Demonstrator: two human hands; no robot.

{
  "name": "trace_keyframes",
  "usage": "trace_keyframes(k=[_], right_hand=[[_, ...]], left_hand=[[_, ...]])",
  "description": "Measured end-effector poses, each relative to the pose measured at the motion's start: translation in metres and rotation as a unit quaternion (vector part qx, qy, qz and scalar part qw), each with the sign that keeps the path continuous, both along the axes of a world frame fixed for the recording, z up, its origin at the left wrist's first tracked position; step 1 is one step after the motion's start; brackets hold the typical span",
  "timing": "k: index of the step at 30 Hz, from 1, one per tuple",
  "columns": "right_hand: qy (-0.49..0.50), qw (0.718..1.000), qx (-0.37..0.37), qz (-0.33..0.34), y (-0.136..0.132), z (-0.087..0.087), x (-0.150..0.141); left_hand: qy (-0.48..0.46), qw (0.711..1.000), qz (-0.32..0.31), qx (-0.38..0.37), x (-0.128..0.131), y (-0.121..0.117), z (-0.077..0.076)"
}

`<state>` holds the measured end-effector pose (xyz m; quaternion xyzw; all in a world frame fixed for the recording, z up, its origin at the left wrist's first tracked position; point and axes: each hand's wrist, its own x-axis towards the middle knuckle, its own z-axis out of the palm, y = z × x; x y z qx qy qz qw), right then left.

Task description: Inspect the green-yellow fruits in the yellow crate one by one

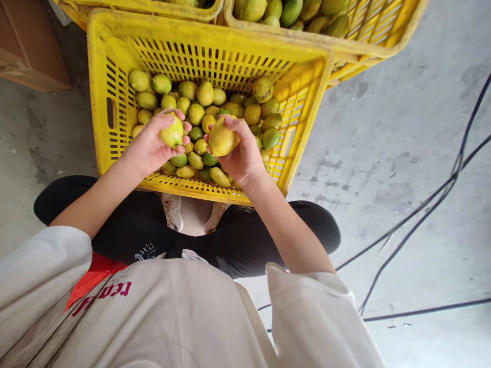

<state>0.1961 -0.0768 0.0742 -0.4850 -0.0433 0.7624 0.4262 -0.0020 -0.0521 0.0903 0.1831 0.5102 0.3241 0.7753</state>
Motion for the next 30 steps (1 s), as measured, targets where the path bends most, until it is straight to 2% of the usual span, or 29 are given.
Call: trace_keyframes(k=[3,6,10,13,20,24,30], right_hand=[[0.016,1.0,-0.003,-0.002,0.0,-0.002,0.001],[0.025,1.0,-0.001,-0.01,-0.001,-0.001,0.0],[0.044,0.999,-0.001,0.006,0.0,0.003,-0.002],[0.042,0.998,0.022,0.029,0.001,0.006,-0.003],[0.014,0.999,-0.017,0.046,0.0,0.006,-0.005],[0.025,0.999,-0.006,0.023,-0.003,0.007,-0.008],[0.038,0.997,0.009,0.059,-0.005,0.003,-0.01]], left_hand=[[0.007,1.0,-0.013,-0.022,-0.001,0.001,-0.003],[-0.004,0.999,-0.011,-0.047,0.001,0.001,0.001],[-0.015,0.997,0.029,-0.064,0.005,0.001,0.01],[-0.012,0.995,0.063,-0.081,0.007,0.002,0.011],[0.003,0.996,0.064,-0.066,0.005,0.002,-0.005],[0.011,0.998,0.048,-0.037,0.005,0.0,-0.008],[-0.022,0.997,0.004,-0.071,0.003,-0.005,-0.018]])
